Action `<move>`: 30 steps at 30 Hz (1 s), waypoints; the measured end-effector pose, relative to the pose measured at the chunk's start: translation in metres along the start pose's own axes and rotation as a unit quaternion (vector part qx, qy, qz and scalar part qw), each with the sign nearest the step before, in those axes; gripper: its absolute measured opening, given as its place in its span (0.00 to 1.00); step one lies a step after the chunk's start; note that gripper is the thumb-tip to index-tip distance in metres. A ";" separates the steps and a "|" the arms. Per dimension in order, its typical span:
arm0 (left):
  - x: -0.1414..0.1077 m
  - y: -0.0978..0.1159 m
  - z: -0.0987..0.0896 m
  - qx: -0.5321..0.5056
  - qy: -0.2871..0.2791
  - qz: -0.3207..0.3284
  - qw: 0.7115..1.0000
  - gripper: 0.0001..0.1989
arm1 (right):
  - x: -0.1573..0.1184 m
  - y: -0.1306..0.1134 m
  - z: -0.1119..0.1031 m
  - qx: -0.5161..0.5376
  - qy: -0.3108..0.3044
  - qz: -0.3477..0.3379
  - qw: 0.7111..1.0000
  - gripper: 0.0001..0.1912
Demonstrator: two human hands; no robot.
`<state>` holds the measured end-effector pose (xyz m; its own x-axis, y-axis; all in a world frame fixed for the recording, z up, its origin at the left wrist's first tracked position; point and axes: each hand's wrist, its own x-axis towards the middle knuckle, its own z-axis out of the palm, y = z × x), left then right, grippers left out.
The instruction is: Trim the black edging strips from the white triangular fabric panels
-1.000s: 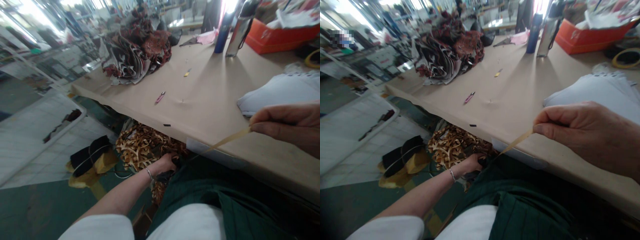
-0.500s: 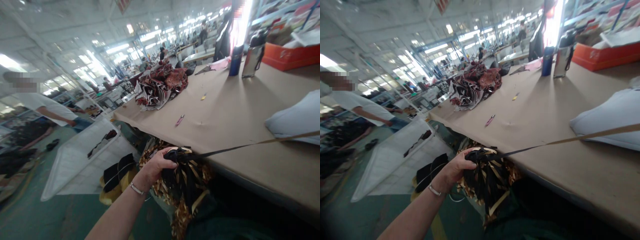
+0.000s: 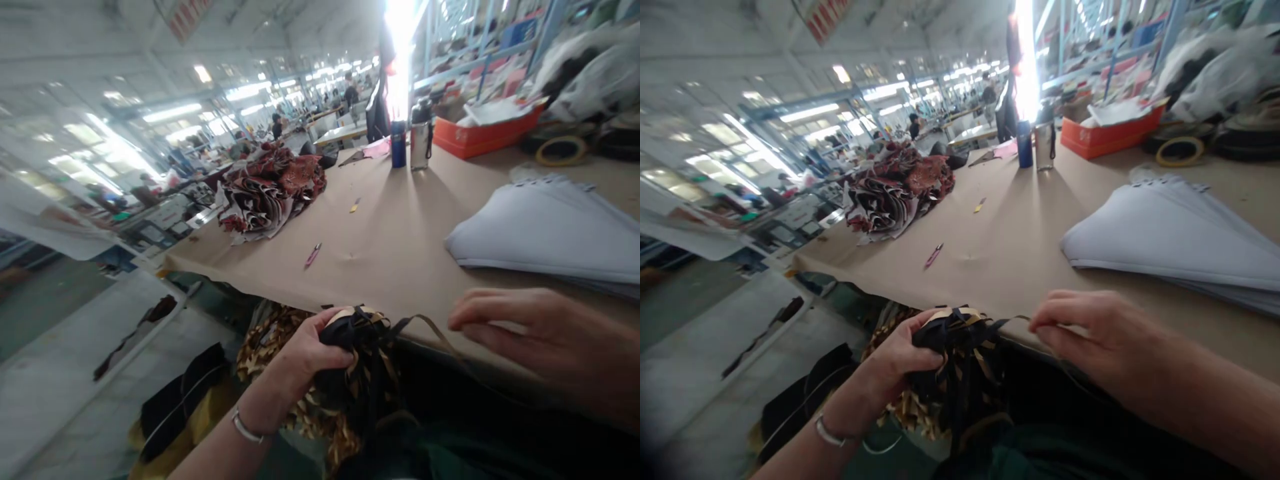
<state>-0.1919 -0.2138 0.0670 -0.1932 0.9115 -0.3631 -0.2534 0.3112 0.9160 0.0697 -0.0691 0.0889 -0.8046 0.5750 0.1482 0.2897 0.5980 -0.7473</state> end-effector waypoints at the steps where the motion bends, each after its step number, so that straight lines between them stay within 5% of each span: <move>1: 0.000 0.000 0.005 0.005 -0.002 -0.001 1.000 0.33 | 0.011 -0.010 0.009 0.016 -0.050 -0.006 0.999 0.13; 8: -0.004 0.003 0.015 0.023 0.007 0.003 1.000 0.33 | 0.067 -0.021 0.068 0.042 -0.083 0.058 0.994 0.10; 14: -0.004 0.013 0.009 -0.041 0.005 0.015 0.999 0.30 | 0.055 -0.029 0.063 0.024 0.118 -0.032 0.992 0.08; 18: -0.002 0.012 0.010 -0.059 -0.014 0.014 0.998 0.29 | 0.033 -0.029 0.082 0.078 -0.010 0.035 0.996 0.18; 20: -0.002 0.010 0.013 -0.064 -0.018 0.016 0.998 0.28 | 0.029 -0.026 0.099 0.174 -0.029 0.073 0.982 0.14; 26: -0.008 0.007 0.022 -0.013 0.021 0.029 0.999 0.29 | 0.036 -0.016 0.119 0.414 0.075 0.094 0.902 0.13; 30: -0.009 0.000 0.025 -0.012 -0.008 0.070 0.997 0.27 | 0.036 -0.002 0.120 0.502 0.012 0.130 0.855 0.21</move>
<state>-0.1665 -0.2152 0.0750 -0.2136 0.9498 -0.2285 -0.2481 0.1735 0.9531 -0.0223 -0.1163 0.0182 -0.7665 0.6339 -0.1030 -0.1432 -0.3251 -0.9348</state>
